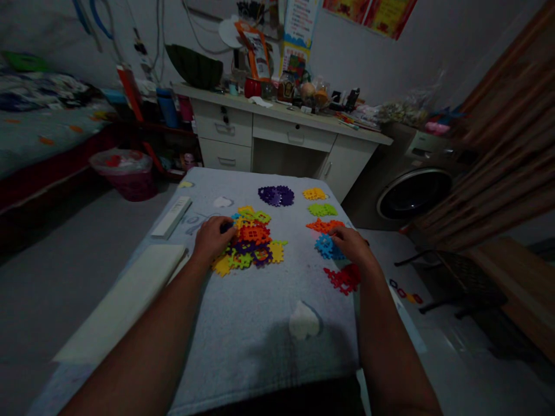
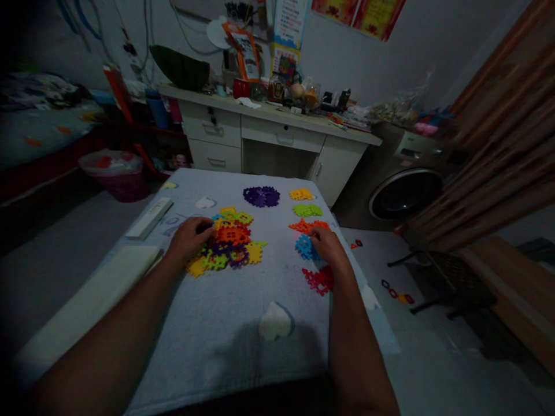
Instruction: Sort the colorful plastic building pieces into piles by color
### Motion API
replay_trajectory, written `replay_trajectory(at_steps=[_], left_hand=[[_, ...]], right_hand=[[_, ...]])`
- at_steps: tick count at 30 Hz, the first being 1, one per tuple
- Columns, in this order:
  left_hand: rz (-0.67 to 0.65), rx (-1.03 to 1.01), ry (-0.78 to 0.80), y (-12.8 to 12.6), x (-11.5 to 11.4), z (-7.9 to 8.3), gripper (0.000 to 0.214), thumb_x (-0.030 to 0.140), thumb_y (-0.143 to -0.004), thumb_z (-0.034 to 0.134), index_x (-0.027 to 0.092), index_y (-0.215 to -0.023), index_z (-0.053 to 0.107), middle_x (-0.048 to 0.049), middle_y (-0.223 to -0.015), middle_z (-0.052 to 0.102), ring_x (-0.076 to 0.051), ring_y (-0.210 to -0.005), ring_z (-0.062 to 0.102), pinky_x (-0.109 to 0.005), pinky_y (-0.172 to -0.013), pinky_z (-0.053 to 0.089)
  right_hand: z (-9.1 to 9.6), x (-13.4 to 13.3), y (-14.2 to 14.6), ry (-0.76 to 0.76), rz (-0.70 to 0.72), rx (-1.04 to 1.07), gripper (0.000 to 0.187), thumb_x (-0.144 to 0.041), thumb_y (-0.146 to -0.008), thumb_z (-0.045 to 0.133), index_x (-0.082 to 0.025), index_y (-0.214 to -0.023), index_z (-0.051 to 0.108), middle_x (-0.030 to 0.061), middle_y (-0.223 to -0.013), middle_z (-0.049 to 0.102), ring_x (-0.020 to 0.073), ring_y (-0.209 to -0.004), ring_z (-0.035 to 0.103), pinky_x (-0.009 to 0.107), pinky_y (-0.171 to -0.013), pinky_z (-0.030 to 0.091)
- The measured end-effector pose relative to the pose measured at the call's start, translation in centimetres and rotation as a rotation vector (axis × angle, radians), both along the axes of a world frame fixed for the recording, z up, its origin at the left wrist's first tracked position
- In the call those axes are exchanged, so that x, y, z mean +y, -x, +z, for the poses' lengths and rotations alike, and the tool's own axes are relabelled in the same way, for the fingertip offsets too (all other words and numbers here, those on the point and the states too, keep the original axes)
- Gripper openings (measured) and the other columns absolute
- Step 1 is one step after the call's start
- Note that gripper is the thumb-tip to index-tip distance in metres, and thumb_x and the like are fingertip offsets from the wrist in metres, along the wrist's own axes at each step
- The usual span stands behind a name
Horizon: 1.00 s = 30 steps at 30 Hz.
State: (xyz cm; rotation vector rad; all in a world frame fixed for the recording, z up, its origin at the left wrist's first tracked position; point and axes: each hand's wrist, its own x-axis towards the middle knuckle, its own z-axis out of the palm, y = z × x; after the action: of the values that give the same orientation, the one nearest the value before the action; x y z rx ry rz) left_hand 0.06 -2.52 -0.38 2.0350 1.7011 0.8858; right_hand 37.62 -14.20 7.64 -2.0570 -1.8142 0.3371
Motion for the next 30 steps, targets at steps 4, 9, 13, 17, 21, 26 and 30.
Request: replay_trajectory(at_steps=[4,9,13,17,21,26,30], left_hand=[[-0.007,-0.002,0.006,0.0,-0.1,0.2,0.037,0.04,-0.078,0.056,0.02,-0.106,0.069,-0.0101,-0.113,0.067,-0.027,-0.103,0.061,-0.04,-0.093,0.047],[-0.009,-0.006,0.007,0.0,-0.2,0.4,0.035,0.039,-0.078,0.056,0.021,-0.105,0.068,-0.0092,-0.113,0.067,-0.026,-0.104,0.061,-0.039,-0.093,0.047],[-0.01,-0.009,0.008,0.0,-0.2,0.4,0.037,0.04,-0.078,0.056,0.02,-0.106,0.068,-0.0092,-0.113,0.067,-0.026,-0.104,0.061,-0.038,-0.092,0.047],[-0.008,-0.005,0.0,0.0,-0.1,0.3,0.035,0.039,-0.078,0.057,0.02,-0.104,0.069,-0.0094,-0.112,0.067,-0.026,-0.103,0.061,-0.038,-0.093,0.046],[-0.012,-0.011,-0.022,0.0,0.0,-0.1,0.035,0.039,-0.078,0.057,0.02,-0.105,0.069,-0.0086,-0.111,0.067,-0.026,-0.102,0.06,-0.038,-0.093,0.046],[-0.011,-0.004,-0.027,0.1,0.2,-0.5,0.035,0.04,-0.079,0.056,0.02,-0.106,0.069,-0.0078,-0.111,0.067,-0.025,-0.102,0.06,-0.037,-0.091,0.047],[-0.008,-0.014,-0.041,0.1,0.1,-0.6,0.034,0.039,-0.08,0.057,0.021,-0.106,0.068,-0.0074,-0.11,0.067,-0.025,-0.102,0.06,-0.037,-0.09,0.047]], right_hand=[[-0.2,-0.2,0.4,0.056,0.01,-0.019,0.026,-0.008,-0.082,0.05,-0.017,-0.093,0.071,0.0059,-0.097,0.073,0.0178,-0.089,0.064,0.027,-0.08,0.045],[-0.1,0.2,1.2,0.092,0.037,-0.099,0.027,-0.009,-0.085,0.05,-0.017,-0.095,0.074,0.0079,-0.104,0.073,0.0194,-0.097,0.064,0.028,-0.086,0.045],[0.0,0.6,1.5,0.072,0.005,-0.223,0.03,-0.008,-0.085,0.05,-0.015,-0.1,0.074,0.0121,-0.111,0.071,0.023,-0.105,0.063,0.031,-0.091,0.044],[-0.2,0.9,1.7,0.054,0.007,-0.248,0.029,-0.009,-0.086,0.051,-0.013,-0.102,0.075,0.0155,-0.109,0.071,0.0256,-0.106,0.062,0.032,-0.091,0.044],[-0.1,1.4,3.0,0.036,0.058,-0.221,0.028,-0.011,-0.086,0.054,-0.012,-0.107,0.072,0.0142,-0.109,0.07,0.0238,-0.103,0.061,0.033,-0.093,0.043],[0.2,1.9,7.4,0.04,0.314,-0.141,0.025,-0.016,-0.087,0.06,-0.014,-0.111,0.069,0.0115,-0.112,0.068,0.0213,-0.104,0.061,0.033,-0.096,0.043],[-0.6,1.8,11.1,0.042,0.531,-0.067,0.041,-0.027,-0.084,0.068,-0.014,-0.122,0.063,0.012,-0.12,0.064,0.0236,-0.112,0.056,0.037,-0.101,0.04]])
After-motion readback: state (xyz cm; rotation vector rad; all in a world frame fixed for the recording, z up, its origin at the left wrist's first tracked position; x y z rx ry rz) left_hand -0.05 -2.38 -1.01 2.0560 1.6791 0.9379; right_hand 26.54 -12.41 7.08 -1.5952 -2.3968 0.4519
